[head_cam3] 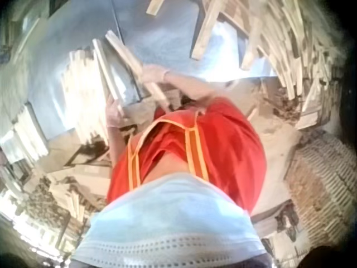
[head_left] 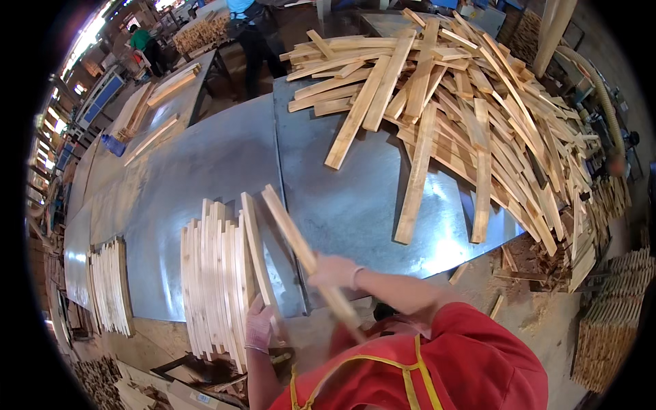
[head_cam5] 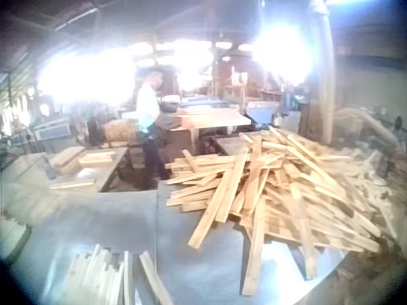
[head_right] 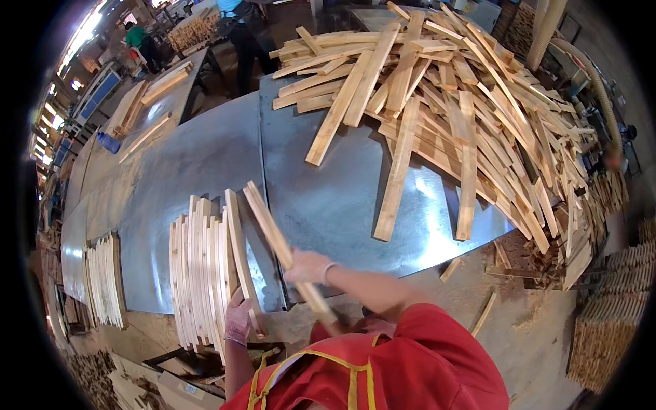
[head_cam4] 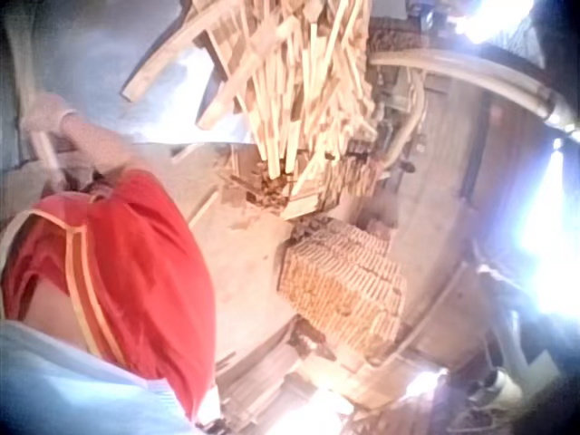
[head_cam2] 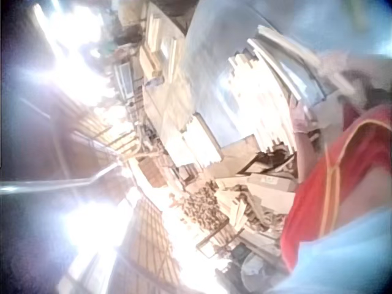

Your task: The person picks up wooden planks from a large pile on a metal table and arranges them into a neat stack. The person handles the planks by hand, moving them from a disorganized pile to an organized stack on the left side of the table.

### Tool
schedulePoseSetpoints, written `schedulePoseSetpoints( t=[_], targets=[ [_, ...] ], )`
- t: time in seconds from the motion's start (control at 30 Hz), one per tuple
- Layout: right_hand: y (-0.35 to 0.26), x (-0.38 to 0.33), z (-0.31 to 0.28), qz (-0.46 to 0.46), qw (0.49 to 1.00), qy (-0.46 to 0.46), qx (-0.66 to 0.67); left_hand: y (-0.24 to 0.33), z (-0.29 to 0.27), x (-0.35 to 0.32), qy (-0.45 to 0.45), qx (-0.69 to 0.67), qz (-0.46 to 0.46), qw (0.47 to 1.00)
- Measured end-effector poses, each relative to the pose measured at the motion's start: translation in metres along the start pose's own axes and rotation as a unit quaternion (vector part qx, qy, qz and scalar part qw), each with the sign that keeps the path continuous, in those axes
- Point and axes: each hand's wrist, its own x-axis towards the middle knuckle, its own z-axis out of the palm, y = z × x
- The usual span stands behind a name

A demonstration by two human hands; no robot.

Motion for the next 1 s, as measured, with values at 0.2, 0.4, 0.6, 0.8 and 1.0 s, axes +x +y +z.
schedulePoseSetpoints(
  t=[0.2,0.4,0.6,0.8,1.0],
  targets=[
    [-0.093,0.046,0.097,-0.087,0.985,-0.116,-0.093,-0.046,-0.037,0.008,0.26,0.594,0.287,0.705],
    [-0.075,0.037,0.013,-0.181,0.982,-0.038,0.045,-0.026,-0.028,0.011,0.206,0.61,0.186,0.743],
    [0.051,-0.021,-0.214,-0.156,0.891,0.299,0.304,0.066,0.043,0.062,0.163,0.572,0.295,0.748],
    [0.169,-0.009,-0.409,0.03,0.76,0.597,0.253,0.173,0.171,0.209,0.094,0.498,0.407,0.76],
    [0.202,0.031,-0.497,0.052,0.648,0.615,0.446,0.315,0.342,0.339,0.005,0.465,0.292,0.836]
  ],
)
